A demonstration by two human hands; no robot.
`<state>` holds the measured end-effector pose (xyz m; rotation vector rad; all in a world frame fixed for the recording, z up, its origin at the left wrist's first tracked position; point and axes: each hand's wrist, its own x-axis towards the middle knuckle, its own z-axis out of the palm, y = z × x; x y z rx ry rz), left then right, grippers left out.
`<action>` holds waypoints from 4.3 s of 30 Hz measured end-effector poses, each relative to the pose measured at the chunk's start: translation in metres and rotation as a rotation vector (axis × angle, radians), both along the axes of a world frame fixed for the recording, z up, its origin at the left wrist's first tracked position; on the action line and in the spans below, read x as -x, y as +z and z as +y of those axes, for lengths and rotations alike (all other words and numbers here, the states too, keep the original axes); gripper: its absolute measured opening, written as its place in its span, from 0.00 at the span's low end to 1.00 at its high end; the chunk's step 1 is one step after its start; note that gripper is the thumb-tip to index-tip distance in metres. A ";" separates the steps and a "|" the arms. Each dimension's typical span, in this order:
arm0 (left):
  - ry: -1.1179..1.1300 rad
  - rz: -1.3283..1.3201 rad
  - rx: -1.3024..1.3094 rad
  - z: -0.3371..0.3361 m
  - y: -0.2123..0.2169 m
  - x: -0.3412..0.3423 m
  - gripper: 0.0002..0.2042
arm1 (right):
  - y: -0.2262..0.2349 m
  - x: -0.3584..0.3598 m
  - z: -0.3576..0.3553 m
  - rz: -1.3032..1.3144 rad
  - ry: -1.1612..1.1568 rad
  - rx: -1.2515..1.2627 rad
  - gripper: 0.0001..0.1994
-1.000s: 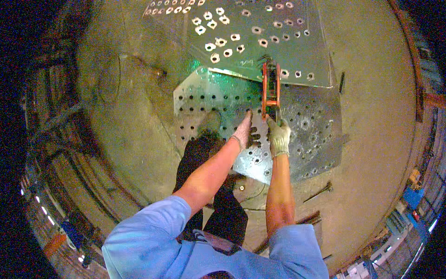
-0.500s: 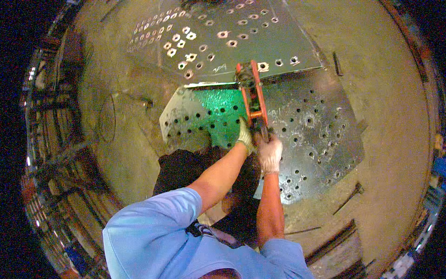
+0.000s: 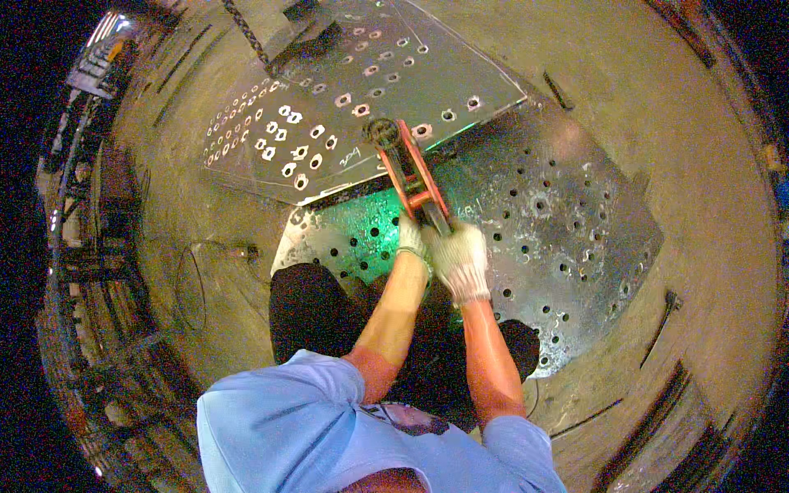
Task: The person uses a handheld crane controller to lift and reposition perforated metal sheets in a workshop. They attach a red magnet to one sheet, then operate the crane to lift and move the sheets to different locations on the floor.
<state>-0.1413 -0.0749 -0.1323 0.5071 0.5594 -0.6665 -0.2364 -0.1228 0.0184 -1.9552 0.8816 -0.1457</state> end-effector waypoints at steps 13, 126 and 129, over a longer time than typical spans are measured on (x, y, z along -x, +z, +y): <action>0.315 -0.242 -0.486 0.001 0.078 -0.061 0.36 | -0.080 -0.030 0.013 -0.127 -0.211 0.090 0.18; -1.047 -0.078 -2.002 0.502 0.513 0.294 0.35 | 0.208 0.525 -0.006 0.491 -0.631 -0.525 0.11; -1.048 -0.065 -1.926 0.528 0.510 0.273 0.32 | 0.222 0.457 0.012 0.228 -0.448 -0.349 0.13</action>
